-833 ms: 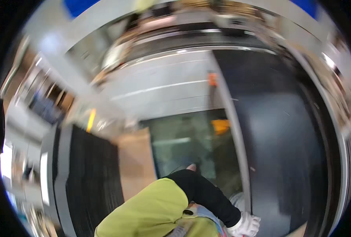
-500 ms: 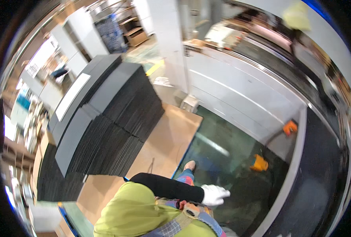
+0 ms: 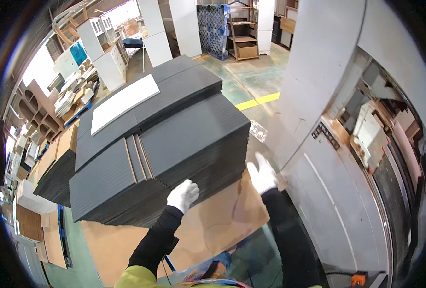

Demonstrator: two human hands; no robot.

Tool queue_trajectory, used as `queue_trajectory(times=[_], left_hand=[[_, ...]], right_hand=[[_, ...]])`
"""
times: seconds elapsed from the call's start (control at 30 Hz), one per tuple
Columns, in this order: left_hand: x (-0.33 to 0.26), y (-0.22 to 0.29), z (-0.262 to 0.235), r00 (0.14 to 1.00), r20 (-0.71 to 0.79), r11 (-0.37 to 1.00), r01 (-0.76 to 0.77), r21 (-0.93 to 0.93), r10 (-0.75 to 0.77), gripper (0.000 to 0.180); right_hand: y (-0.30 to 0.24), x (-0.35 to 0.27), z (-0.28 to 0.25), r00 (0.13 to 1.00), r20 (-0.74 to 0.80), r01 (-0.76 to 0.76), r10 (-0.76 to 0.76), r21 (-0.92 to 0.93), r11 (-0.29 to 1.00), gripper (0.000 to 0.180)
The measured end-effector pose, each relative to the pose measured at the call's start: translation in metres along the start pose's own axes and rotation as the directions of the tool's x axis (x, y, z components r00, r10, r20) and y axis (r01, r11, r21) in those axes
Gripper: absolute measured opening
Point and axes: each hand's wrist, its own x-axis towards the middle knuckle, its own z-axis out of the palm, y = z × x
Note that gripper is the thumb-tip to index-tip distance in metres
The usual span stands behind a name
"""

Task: Operating an edge banding machine to process wooden panels in a factory.

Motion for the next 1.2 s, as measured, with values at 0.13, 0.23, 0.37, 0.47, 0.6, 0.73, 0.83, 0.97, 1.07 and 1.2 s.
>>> queue_trajectory(times=[0.13,0.23,0.37,0.47,0.6,0.73,0.83,0.97,1.07,1.2], left_hand=[[0.049,0.048,-0.013,0.992,-0.001,0.89,0.116,-0.442,-0.13,0.088],[0.066,0.058,-0.018,0.957,-0.07,0.811,0.2,-0.549,-0.283,0.097],[0.067,0.061,-0.023,0.953,-0.1,0.85,0.203,-0.486,-0.285,0.095],[0.063,0.062,-0.019,0.963,-0.066,0.837,0.19,-0.513,-0.26,0.086],[0.061,0.047,0.004,0.983,0.071,0.803,0.178,-0.569,-0.168,0.065],[0.055,0.017,0.038,0.995,0.095,0.7,0.05,-0.712,0.026,0.043],[0.02,0.012,0.043,0.991,0.131,0.865,0.038,-0.501,0.032,0.038],[-0.036,0.053,0.06,0.964,0.226,0.888,0.224,-0.402,-0.141,0.026],[-0.071,0.09,0.092,0.94,0.234,0.897,0.313,-0.312,-0.247,0.017],[-0.111,0.103,0.138,0.925,0.313,0.966,0.249,-0.074,-0.215,0.029]], right_hand=[[-0.012,0.138,0.048,0.995,-0.091,0.028,-0.042,-0.152,0.988,0.063],[-0.013,0.186,0.075,0.973,-0.131,0.134,-0.188,-0.344,0.929,0.067],[-0.01,0.193,0.089,0.971,-0.149,0.104,-0.184,-0.429,0.897,0.065],[-0.006,0.166,0.074,0.924,-0.221,0.144,-0.313,-0.559,0.817,0.059],[0.009,0.089,0.027,0.955,-0.174,0.115,-0.24,-0.527,0.842,0.056],[0.033,-0.01,-0.038,1.0,0.006,-0.009,0.011,-0.29,0.957,0.046],[0.034,-0.049,-0.099,0.993,0.086,0.095,-0.076,-0.254,0.963,0.059],[0.02,-0.082,-0.172,0.879,0.451,0.338,-0.153,-0.363,0.869,0.078],[0.015,-0.121,-0.205,0.861,0.494,0.361,-0.122,-0.426,0.829,0.082],[0.016,-0.176,-0.236,0.915,0.364,0.339,-0.177,-0.452,0.825,0.085]])
